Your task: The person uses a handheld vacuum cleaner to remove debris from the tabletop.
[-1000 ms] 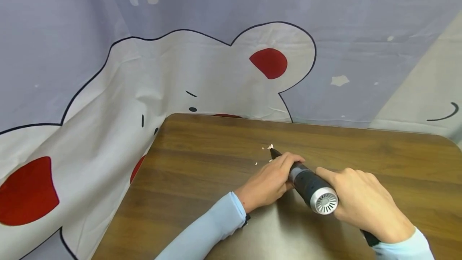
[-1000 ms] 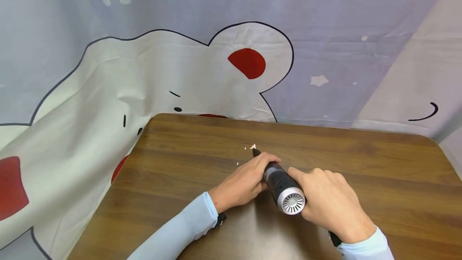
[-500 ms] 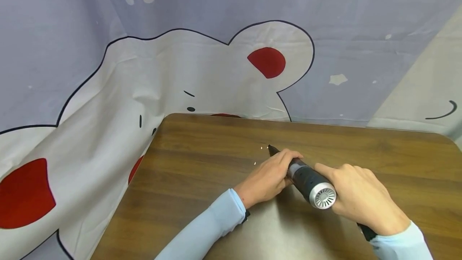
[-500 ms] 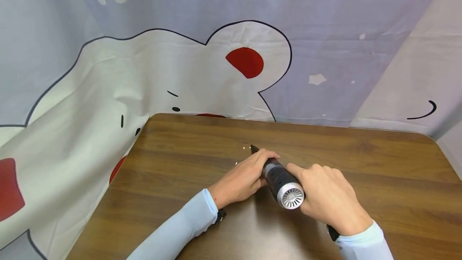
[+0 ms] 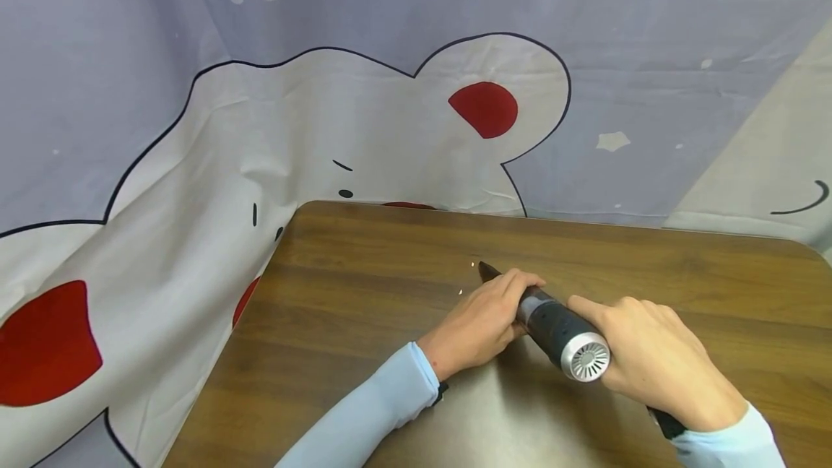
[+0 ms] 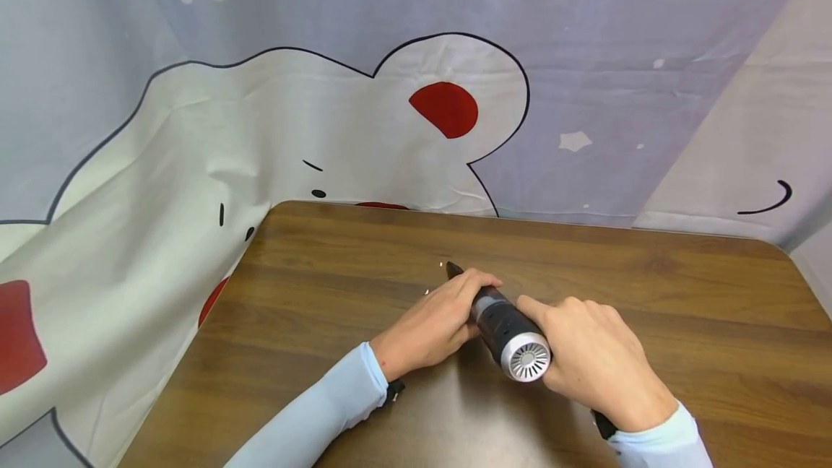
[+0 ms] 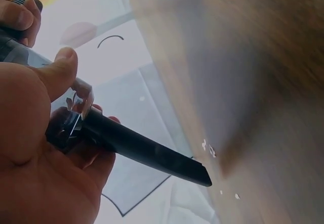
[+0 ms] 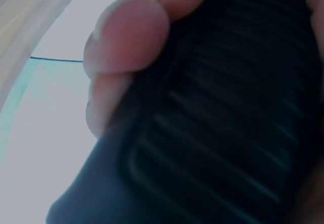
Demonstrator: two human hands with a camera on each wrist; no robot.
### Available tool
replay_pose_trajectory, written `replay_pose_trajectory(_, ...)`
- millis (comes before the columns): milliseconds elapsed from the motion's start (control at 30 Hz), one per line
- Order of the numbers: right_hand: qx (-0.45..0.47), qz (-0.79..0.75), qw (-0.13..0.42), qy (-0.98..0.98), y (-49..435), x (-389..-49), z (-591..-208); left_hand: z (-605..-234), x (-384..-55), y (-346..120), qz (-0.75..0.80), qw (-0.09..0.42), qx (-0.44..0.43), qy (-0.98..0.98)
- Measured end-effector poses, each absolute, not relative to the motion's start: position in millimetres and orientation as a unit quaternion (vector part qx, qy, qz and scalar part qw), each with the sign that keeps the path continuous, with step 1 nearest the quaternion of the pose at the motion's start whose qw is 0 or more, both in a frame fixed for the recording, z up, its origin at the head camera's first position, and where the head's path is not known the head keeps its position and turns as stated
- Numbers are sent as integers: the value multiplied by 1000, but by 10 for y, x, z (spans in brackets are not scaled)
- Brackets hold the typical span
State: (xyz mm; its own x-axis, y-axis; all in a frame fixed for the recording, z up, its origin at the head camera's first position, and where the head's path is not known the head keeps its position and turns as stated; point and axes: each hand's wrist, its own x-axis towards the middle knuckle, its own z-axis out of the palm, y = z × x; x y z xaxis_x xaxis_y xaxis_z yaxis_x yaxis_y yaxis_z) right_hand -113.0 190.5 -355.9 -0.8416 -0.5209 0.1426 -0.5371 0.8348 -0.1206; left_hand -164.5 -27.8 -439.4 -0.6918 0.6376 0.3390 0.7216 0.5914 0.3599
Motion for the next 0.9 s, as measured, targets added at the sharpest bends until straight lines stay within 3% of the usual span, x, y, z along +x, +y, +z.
replay_pose_trajectory(567, 286, 90, 45, -953, 1840, -1155, -3628, -4414, -1597, -369, -221, 84, -367, -900)
replay_pose_trajectory(900, 303, 84, 58, -947, 1858, -928, -3480, -4282, -1331, -374, -196, 121, -379, -896)
